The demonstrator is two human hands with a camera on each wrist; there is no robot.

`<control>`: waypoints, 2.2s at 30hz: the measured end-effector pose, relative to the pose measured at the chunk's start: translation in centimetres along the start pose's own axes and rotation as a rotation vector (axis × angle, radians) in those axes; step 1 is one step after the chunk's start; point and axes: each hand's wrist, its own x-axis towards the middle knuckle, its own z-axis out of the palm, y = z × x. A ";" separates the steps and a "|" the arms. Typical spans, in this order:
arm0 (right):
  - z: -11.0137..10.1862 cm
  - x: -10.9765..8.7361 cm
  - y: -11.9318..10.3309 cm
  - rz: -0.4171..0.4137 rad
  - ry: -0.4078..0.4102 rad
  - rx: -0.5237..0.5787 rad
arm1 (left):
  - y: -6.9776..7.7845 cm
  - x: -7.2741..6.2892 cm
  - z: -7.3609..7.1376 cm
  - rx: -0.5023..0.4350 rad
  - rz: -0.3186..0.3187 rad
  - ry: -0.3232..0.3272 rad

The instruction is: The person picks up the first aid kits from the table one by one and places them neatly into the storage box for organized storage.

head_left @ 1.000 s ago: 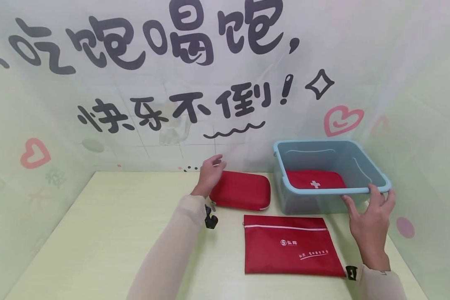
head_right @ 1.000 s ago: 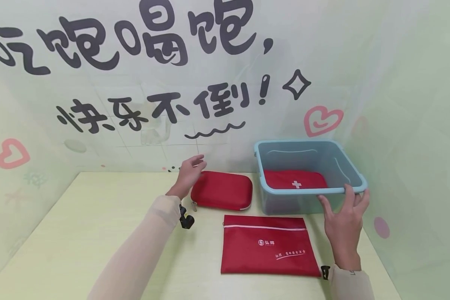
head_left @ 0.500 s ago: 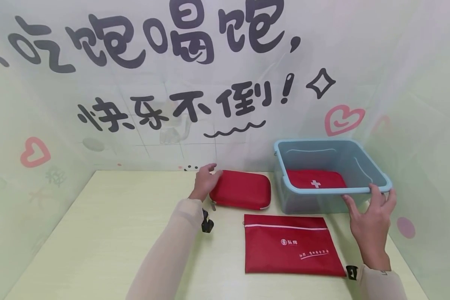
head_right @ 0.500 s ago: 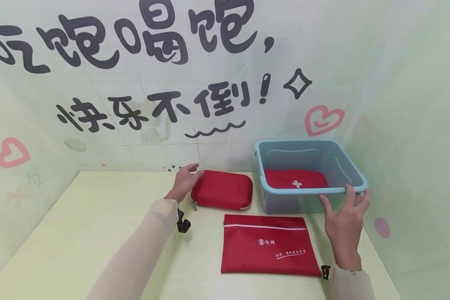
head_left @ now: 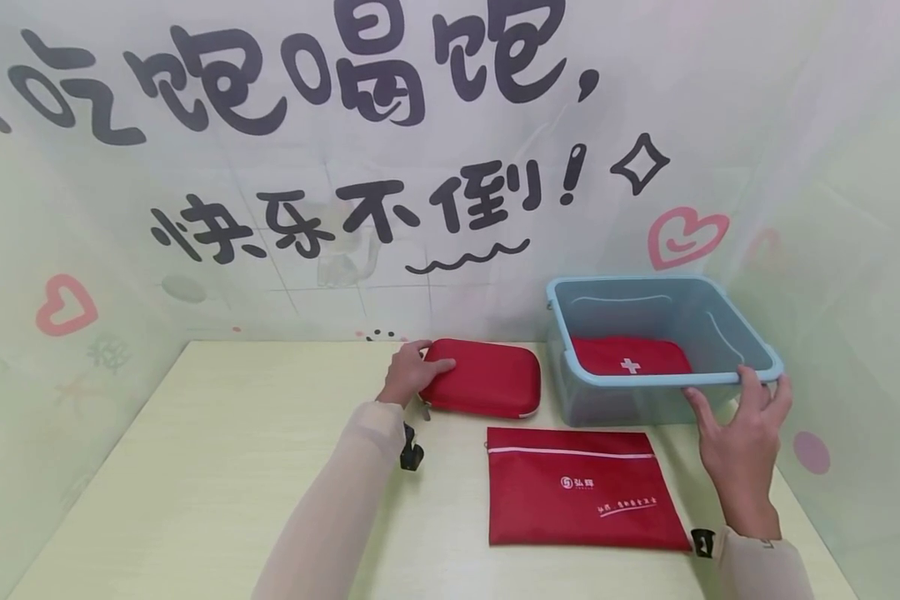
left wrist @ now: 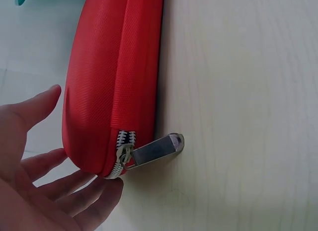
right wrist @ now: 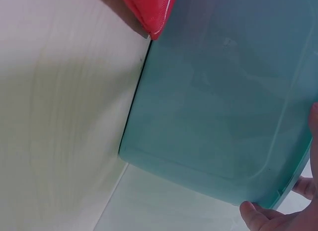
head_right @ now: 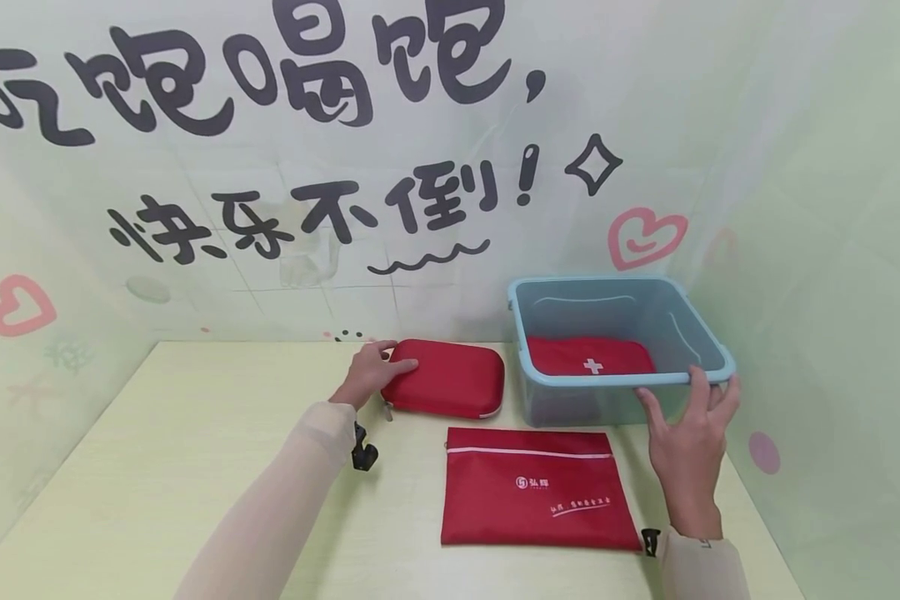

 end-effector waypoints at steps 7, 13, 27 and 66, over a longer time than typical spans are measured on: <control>0.0 0.1 0.1 -0.004 0.008 0.012 | -0.2 0.0 0.1 0.057 -0.007 -0.038; 0.0 0.1 0.1 0.002 0.001 0.004 | -0.2 -0.1 0.3 0.029 -0.025 -0.040; 0.1 0.0 -0.2 0.003 -0.003 -0.010 | -0.3 -0.2 0.3 -0.041 -0.054 0.000; 0.2 0.0 0.0 -0.009 0.006 0.022 | 1.1 -0.7 -0.7 -0.173 -0.001 0.095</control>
